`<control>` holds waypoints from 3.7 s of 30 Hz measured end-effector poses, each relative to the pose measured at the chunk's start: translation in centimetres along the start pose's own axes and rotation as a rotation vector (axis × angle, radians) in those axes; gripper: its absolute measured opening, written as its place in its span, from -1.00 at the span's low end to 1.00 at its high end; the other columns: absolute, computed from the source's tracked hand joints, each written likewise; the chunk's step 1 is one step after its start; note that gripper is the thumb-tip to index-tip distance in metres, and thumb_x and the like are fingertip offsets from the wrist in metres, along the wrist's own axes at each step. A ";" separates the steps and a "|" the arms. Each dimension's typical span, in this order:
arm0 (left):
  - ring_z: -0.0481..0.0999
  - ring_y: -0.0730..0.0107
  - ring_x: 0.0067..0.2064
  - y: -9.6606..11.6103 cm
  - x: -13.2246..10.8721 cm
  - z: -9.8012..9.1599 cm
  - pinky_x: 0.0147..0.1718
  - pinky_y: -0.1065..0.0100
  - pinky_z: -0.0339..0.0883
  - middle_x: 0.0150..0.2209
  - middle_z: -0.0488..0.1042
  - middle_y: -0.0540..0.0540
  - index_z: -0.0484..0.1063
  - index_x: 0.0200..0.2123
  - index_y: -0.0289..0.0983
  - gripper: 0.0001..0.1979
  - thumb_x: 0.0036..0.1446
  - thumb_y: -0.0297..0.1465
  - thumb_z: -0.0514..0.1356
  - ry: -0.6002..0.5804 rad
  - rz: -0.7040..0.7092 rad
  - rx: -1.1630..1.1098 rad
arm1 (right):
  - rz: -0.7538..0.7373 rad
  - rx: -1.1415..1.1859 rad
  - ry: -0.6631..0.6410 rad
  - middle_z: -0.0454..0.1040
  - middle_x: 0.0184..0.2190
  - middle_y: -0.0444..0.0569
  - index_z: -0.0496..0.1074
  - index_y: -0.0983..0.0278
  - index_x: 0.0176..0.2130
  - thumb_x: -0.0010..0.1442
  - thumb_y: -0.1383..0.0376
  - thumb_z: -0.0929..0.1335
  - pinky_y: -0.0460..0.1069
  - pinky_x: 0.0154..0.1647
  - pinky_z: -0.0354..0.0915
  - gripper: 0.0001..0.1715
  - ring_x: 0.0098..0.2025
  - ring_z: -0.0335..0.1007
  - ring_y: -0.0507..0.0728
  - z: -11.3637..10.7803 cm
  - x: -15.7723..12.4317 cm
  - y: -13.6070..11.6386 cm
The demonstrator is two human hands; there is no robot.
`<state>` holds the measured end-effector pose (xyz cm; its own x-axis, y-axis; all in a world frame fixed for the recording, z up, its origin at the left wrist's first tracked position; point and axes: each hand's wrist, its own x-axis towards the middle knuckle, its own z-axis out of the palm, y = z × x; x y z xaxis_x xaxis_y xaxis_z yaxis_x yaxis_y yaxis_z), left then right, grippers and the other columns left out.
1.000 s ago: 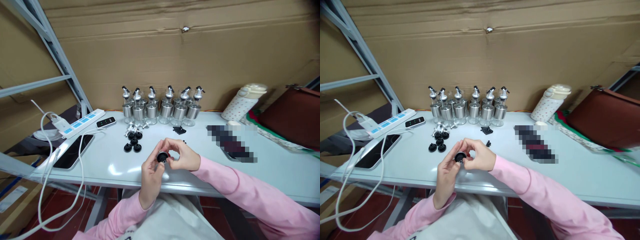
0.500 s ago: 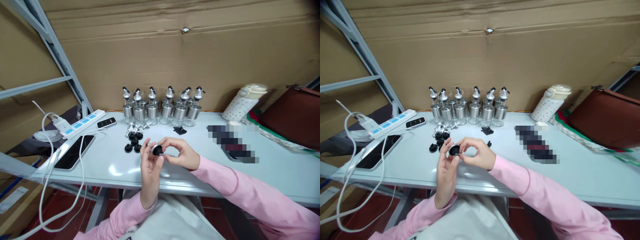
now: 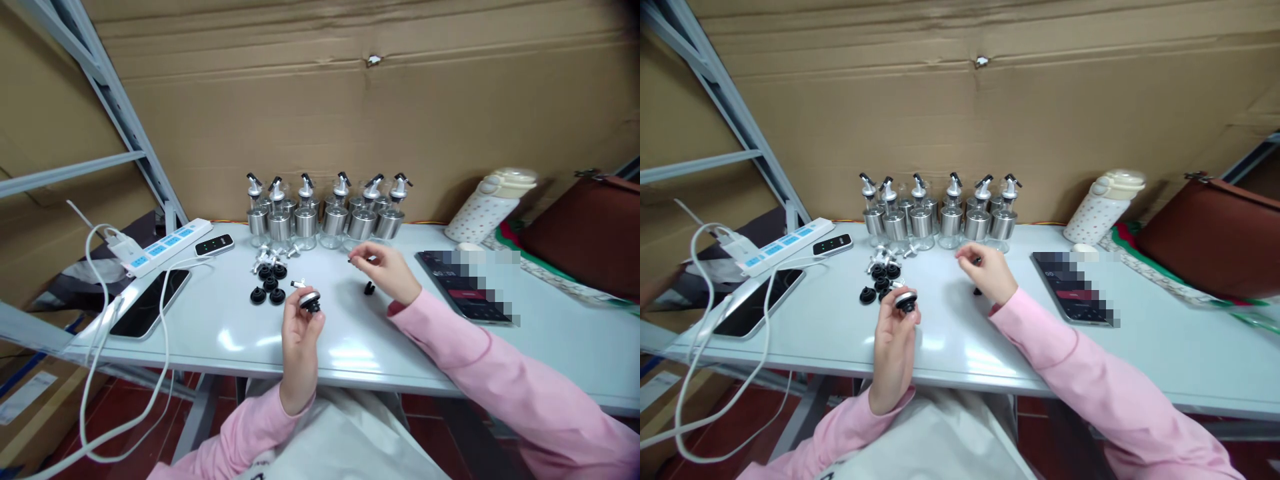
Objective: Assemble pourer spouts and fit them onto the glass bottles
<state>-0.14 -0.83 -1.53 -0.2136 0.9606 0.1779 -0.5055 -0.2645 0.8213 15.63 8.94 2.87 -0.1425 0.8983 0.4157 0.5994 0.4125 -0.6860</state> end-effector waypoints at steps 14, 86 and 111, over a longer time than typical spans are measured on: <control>0.29 0.50 -0.36 0.4 0.2 0.7 -0.31 0.40 0.11 -0.34 0.25 0.04 0.17 -0.27 -0.14 -0.84 0.11 -0.30 0.13 -0.036 -0.060 -0.063 | 0.341 -0.745 -0.186 0.50 -0.35 0.01 0.44 0.25 -0.35 0.05 0.21 0.26 -0.05 -0.41 0.14 -0.77 -0.30 0.40 0.17 -1.7 1.9 6.2; 0.42 0.50 -0.44 0.3 -0.1 0.5 -0.29 0.34 0.30 -0.40 0.37 0.02 0.25 -0.20 -0.24 -0.71 0.13 -0.16 0.08 -0.171 -0.216 -0.098 | 0.221 1.018 -0.604 0.51 -0.57 -0.14 0.52 0.33 -0.36 -0.26 0.53 0.49 -0.18 -0.49 0.38 -0.65 -0.52 0.45 -0.04 1.3 -1.8 -2.2; 0.40 0.46 -0.39 0.5 -0.1 0.4 -0.32 0.35 0.25 -0.35 0.31 -0.03 0.21 -0.17 -0.26 -0.72 0.22 -0.18 -0.06 -0.322 -0.221 0.000 | 0.193 1.059 -0.743 0.51 -0.58 -0.13 0.50 0.37 -0.29 -0.18 0.52 0.47 -0.20 -0.59 0.37 -0.66 -0.59 0.42 -0.06 0.5 -1.2 -1.5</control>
<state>-0.01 -1.02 -0.89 0.1735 0.9720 0.1582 -0.5102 -0.0487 0.8587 14.50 7.27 3.09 -0.7266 0.6840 0.0653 -0.1992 -0.1188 -0.9727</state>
